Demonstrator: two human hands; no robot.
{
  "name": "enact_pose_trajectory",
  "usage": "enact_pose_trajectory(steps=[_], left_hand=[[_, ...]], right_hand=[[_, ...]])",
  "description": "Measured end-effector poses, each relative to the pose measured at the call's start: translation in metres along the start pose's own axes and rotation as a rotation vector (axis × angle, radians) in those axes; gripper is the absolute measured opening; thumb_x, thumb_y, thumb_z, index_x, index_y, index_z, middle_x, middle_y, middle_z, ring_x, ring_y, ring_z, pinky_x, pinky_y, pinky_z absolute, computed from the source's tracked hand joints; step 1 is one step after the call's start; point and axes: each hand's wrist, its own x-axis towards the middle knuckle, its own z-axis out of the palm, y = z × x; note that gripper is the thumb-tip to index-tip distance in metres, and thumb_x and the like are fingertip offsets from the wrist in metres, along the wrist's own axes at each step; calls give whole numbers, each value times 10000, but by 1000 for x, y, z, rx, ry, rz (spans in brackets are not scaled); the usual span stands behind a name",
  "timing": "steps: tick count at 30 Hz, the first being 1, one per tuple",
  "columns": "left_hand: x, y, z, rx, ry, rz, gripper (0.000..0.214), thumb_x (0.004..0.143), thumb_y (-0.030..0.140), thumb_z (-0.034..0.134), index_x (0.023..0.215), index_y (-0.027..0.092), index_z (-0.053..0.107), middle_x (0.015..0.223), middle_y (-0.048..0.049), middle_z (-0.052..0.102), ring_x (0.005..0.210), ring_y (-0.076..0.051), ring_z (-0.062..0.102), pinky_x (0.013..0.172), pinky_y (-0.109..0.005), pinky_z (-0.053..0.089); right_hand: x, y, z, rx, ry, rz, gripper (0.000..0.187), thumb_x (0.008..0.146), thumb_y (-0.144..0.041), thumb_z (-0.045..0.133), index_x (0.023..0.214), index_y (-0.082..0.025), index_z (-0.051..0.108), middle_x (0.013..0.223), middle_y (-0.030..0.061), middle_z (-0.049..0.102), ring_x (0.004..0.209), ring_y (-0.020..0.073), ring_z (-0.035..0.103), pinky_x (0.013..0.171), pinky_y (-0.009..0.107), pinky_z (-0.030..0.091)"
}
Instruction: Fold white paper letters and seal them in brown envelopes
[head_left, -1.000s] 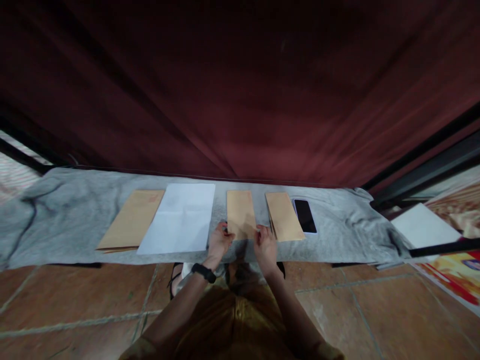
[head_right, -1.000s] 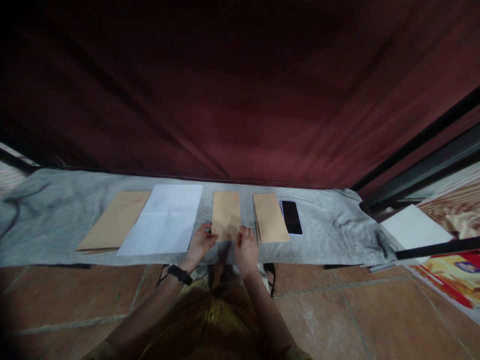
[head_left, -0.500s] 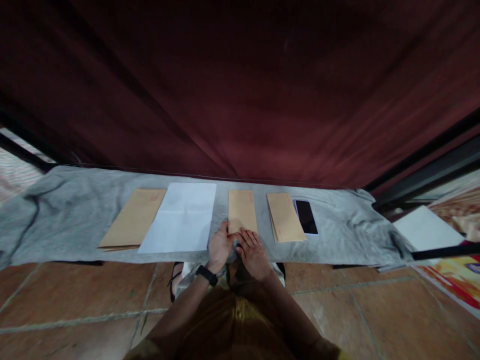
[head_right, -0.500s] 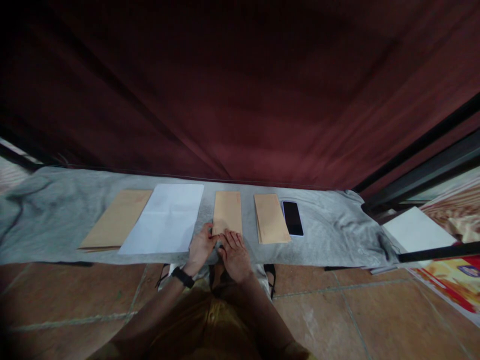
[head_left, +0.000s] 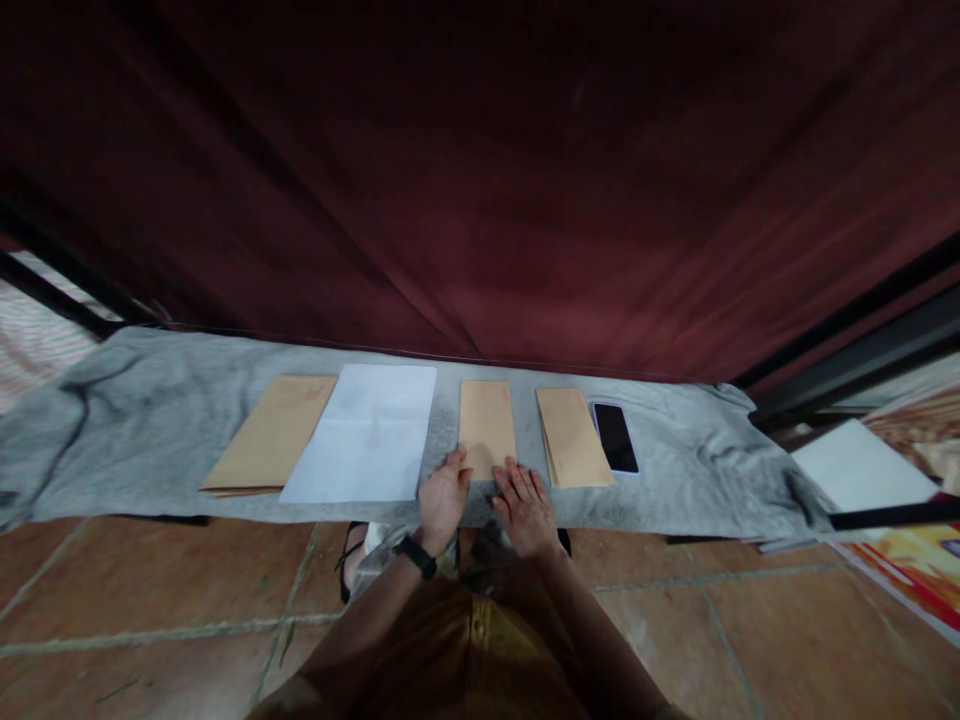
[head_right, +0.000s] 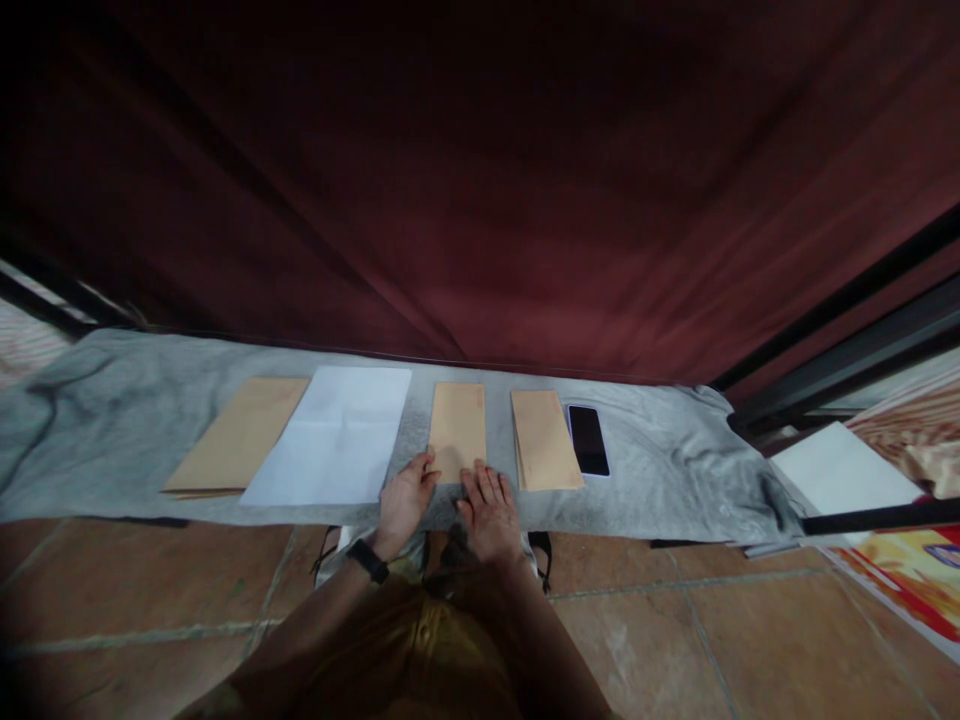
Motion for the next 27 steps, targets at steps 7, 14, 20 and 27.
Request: enact_pose_trajectory(steps=[7,14,20,27], left_hand=[[-3,5,-2,163,-8,31,376,1003,265,436,1358,208,548,1149,-122,721,933,-247,713,744,-305,495],[-4,2,5,323,109,210,398,994,232,417,1364,211,563,1169,-141,672,1084,-288,639,905,-401,509],[0,16,31,95,84,570,415,1028,312,381,1387,181,541,1507,-111,512,1427,-234,425,1191,-427,356],[4,35,49,103,-90,701,526,1024,459,394,1455,175,494,1579,-108,445,1500,-231,331,1251,-465,234]], right_hand=[[-4,1,2,-29,1,18,519,1036,-327,440,1546,-238,408,1615,98,362,1463,275,393,1212,473,250],[-3,2,2,-29,15,7,537,1036,-328,435,1562,-242,376,1616,95,361,1464,271,390,1213,470,249],[-5,4,7,-14,9,4,509,1010,-267,434,1514,-203,463,1608,97,377,1465,275,387,1222,481,248],[-4,3,15,-21,39,-8,607,926,-164,482,1531,-164,429,1571,130,436,1480,283,363,1235,498,228]])
